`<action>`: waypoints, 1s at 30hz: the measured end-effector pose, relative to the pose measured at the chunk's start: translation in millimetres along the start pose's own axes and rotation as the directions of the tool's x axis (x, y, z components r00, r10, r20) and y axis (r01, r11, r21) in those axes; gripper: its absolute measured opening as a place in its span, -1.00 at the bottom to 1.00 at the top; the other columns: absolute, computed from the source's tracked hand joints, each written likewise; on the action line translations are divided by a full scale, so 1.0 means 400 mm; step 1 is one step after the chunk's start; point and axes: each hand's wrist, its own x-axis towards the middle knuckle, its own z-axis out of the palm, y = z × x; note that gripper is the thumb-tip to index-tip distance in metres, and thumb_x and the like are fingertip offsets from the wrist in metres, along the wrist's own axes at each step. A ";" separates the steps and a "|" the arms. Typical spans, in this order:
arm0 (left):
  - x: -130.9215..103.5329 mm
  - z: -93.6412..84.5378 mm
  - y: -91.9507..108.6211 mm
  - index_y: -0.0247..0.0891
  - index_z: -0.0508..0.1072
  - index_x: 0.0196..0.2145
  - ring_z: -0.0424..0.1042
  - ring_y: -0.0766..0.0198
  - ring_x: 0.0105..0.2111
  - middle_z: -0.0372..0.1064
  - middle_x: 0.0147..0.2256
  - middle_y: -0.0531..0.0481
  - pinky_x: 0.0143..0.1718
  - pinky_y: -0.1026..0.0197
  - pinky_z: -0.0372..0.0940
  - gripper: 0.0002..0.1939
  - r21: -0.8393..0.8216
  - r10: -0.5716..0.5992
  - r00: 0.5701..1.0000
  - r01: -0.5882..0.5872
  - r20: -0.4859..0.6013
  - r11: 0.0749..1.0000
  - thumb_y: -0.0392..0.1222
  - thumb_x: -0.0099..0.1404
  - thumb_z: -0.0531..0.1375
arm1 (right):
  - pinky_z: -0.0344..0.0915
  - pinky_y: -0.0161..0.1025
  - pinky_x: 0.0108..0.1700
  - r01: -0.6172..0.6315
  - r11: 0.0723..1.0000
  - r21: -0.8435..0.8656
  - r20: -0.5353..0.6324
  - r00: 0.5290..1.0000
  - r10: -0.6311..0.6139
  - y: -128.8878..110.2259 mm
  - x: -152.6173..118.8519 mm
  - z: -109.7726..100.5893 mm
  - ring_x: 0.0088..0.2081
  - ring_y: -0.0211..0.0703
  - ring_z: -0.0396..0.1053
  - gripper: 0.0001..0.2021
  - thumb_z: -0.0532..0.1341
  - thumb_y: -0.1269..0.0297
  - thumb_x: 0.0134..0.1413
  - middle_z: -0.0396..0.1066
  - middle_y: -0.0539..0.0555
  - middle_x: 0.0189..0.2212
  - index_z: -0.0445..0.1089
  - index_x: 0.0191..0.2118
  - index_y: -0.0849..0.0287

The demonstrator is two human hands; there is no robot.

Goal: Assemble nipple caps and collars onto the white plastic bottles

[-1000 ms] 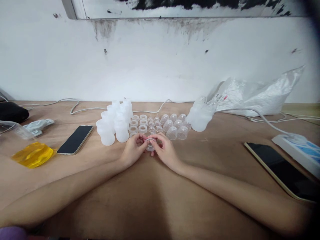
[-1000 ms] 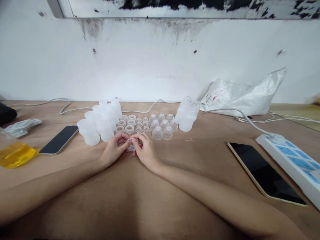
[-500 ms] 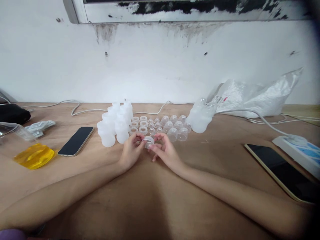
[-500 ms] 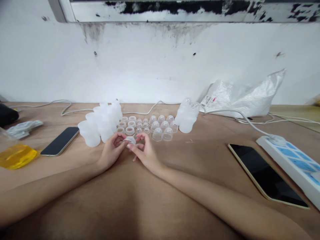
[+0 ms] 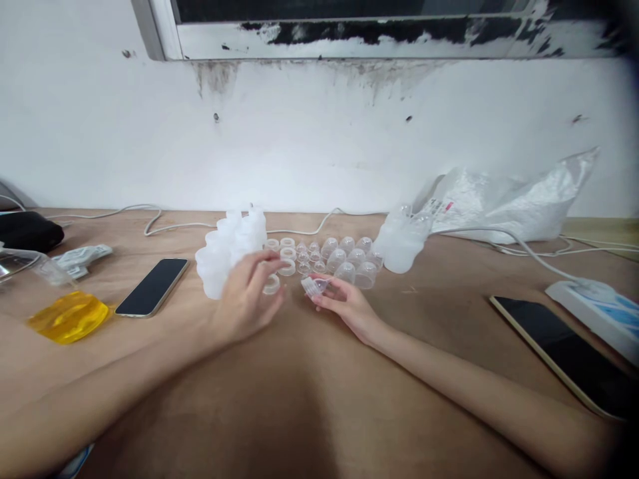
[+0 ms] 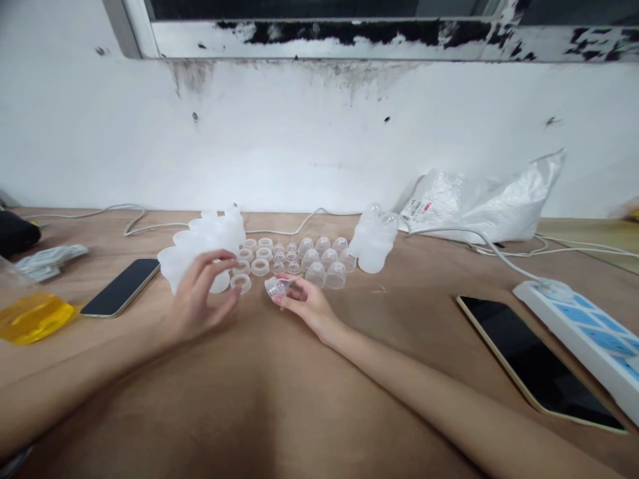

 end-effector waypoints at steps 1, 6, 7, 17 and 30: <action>0.017 -0.023 -0.010 -0.26 0.25 -0.12 0.20 0.07 -0.08 0.20 -0.12 -0.17 -0.08 0.04 0.11 -0.71 0.162 -0.006 0.999 0.012 -0.035 0.987 -0.19 0.17 0.09 | 0.29 -0.28 -0.31 0.002 1.000 0.003 -0.013 1.000 -0.002 0.000 -0.001 -0.004 -0.24 -0.20 0.34 -0.60 0.30 0.29 -0.23 0.39 0.05 -0.27 0.31 -0.16 0.14; 0.069 -0.084 -0.077 -0.47 0.32 -0.18 0.13 -0.21 -0.09 0.17 -0.13 -0.36 -0.13 -0.10 0.02 -0.36 0.638 -0.157 0.987 0.135 -0.022 0.758 0.21 0.03 0.13 | 0.26 -0.28 -0.33 -0.011 1.000 0.006 -0.021 1.000 0.011 -0.001 -0.002 -0.006 -0.25 -0.19 0.36 -0.60 0.31 0.30 -0.25 0.40 0.02 -0.33 0.30 -0.17 0.14; 0.069 -0.084 -0.088 -0.50 0.34 -0.20 0.13 -0.23 -0.09 0.18 -0.14 -0.39 -0.13 -0.10 0.02 -0.33 0.673 -0.178 0.984 0.131 0.001 0.728 0.24 0.02 0.11 | 0.26 -0.28 -0.33 -0.013 1.000 0.004 -0.020 1.000 0.013 -0.002 -0.003 -0.005 -0.25 -0.19 0.36 -0.60 0.30 0.29 -0.25 0.40 0.02 -0.34 0.29 -0.17 0.14; 0.071 -0.100 -0.065 -0.43 0.39 -0.30 0.18 -0.13 -0.11 0.27 -0.20 -0.28 -0.13 -0.01 0.07 -0.45 0.641 -0.338 0.935 0.194 0.109 0.742 0.18 0.01 0.14 | 0.25 -0.28 -0.32 -0.025 1.000 -0.011 -0.023 0.999 0.024 -0.013 -0.005 0.000 -0.27 -0.20 0.36 -0.60 0.30 0.31 -0.26 0.39 0.01 -0.35 0.26 -0.18 0.14; 0.041 -0.047 0.008 -0.27 0.25 -0.31 0.35 0.20 -0.41 0.34 -0.41 0.00 -0.43 0.22 0.20 -0.59 0.120 -0.369 0.850 0.350 0.375 0.929 0.11 0.02 0.17 | 0.24 -0.21 -0.11 0.035 0.999 -0.008 -0.017 0.999 -0.035 -0.010 -0.006 -0.003 -0.25 -0.23 0.34 -0.61 0.30 0.32 -0.26 0.36 -0.01 -0.32 0.25 -0.19 0.09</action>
